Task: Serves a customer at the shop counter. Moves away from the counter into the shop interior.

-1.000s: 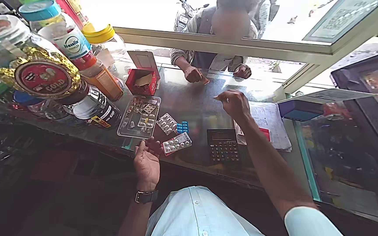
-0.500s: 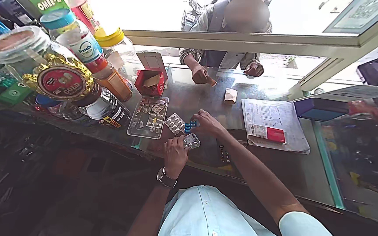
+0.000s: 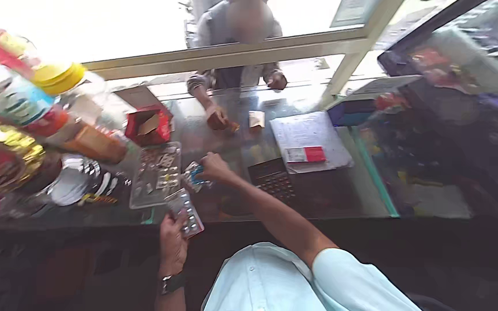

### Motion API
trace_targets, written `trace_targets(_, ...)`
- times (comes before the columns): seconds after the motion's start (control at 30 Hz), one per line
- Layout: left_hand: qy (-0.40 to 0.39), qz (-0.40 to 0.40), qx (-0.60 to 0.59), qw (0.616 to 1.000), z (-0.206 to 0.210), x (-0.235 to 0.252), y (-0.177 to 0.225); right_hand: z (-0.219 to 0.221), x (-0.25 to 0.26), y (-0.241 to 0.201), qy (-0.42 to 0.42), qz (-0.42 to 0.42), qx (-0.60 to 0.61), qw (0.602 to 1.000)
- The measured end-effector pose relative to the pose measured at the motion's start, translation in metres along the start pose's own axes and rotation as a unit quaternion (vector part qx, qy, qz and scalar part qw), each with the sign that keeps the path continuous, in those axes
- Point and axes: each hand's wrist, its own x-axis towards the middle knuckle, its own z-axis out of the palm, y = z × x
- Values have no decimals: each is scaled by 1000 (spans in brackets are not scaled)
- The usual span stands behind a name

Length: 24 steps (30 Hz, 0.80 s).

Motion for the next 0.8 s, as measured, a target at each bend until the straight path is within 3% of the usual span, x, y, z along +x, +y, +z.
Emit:
trace_targets(0.07,22,-18,-59,998,-6,4,-4,6,-1,-18,-3,47,-49,998)
trace_targets(0.23,46,-61,-160,984,-11,-3,-15,10,-5,-29,-19,67,-31,997)
trace_targets(0.47,37,-67,-162,984,3,0,-14,21,-20,-30,-19,68,-58,996)
trace_targets(0.67,26,-93,-180,979,18,15,-4,21,-21,-29,-54,65,9,996)
trace_targets(0.8,16,-118,-213,970,17,20,-11,18,-24,-21,-13,58,31,998)
